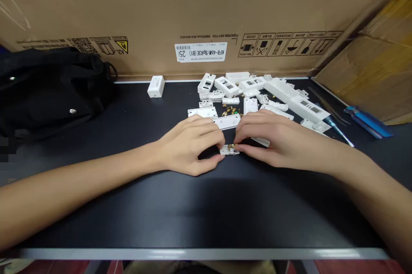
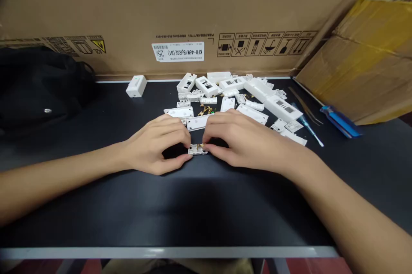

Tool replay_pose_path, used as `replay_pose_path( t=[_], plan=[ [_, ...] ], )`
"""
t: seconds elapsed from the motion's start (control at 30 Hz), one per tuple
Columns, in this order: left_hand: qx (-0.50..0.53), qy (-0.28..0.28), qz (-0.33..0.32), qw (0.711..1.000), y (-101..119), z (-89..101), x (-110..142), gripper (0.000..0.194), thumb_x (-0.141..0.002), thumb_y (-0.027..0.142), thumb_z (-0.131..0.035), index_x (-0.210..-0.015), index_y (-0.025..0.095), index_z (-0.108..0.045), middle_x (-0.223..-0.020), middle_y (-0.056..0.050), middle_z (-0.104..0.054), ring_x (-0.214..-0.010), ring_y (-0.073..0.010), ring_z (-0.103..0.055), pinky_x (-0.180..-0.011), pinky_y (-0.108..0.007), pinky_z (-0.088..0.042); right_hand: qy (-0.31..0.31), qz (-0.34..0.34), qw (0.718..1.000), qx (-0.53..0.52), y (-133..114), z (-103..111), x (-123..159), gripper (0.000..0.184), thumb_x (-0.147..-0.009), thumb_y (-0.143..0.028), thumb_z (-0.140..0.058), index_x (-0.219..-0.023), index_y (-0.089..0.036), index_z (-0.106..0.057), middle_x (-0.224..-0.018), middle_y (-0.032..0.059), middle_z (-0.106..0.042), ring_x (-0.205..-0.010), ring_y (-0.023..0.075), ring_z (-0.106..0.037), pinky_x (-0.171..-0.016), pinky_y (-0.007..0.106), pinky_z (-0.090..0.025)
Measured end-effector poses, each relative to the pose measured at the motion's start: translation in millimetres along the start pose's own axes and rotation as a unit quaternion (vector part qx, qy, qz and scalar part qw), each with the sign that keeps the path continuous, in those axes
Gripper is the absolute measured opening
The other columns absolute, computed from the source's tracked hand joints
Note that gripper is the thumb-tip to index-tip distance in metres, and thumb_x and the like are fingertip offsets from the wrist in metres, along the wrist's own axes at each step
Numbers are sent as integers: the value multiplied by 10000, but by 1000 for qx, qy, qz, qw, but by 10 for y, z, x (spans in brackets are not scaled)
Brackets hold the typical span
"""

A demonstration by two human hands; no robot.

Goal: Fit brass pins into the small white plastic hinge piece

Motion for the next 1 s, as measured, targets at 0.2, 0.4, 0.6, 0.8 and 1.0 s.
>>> replay_pose_path(
  t=[0.2, 0.4, 0.6, 0.8, 1.0],
  plan=[
    [3, -5, 3, 1000, -5, -12, -1, 115, -939, 300, -599, -948, 185, -597, -897, -27, -674, -839, -172, -607, -809, -318, -429, -4, 0, 1000, -2, -12, -15, -5, 203, -987, -278, -544, -908, -181, -705, -872, 48, -661, -841, 208, -607, -824, 366, -420],
    [3, -14, 0, 1000, 5, -17, -2, 125, -946, 307, -591, -955, 183, -604, -898, -30, -670, -842, -174, -598, -809, -319, -433, -5, -3, 1000, 1, -11, -14, -14, 200, -984, -275, -541, -912, -189, -707, -871, 52, -666, -838, 217, -609, -816, 371, -423],
    [1, -24, -4, 1000, -9, -44, -2, 144, -960, 308, -569, -1001, 190, -639, -917, -38, -680, -856, -179, -606, -814, -322, -444, -12, -14, 1000, 2, -15, -26, -14, 198, -979, -275, -540, -912, -194, -708, -880, 64, -675, -842, 225, -615, -826, 383, -437],
    [1, -36, -17, 999, -4, -67, 17, 197, -983, 313, -550, -1095, 218, -682, -980, -49, -696, -895, -180, -618, -837, -327, -450, -17, -19, 1000, 13, -4, -35, -5, 207, -982, -283, -538, -902, -192, -705, -887, 66, -671, -847, 225, -612, -836, 384, -439],
    [4, -33, -27, 999, 9, -58, 10, 208, -990, 304, -549, -1101, 220, -704, -974, -47, -696, -880, -171, -619, -831, -322, -448, -17, -16, 1000, 17, -1, -41, -2, 207, -980, -280, -537, -898, -188, -703, -891, 65, -662, -863, 226, -610, -839, 375, -433]
  ],
)
Point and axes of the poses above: each hand's wrist, its own x-axis away from the middle knuckle, its own z-axis out of the back of the hand, y = z × x, the point moved 7 cm from there along -x, towards the middle knuckle
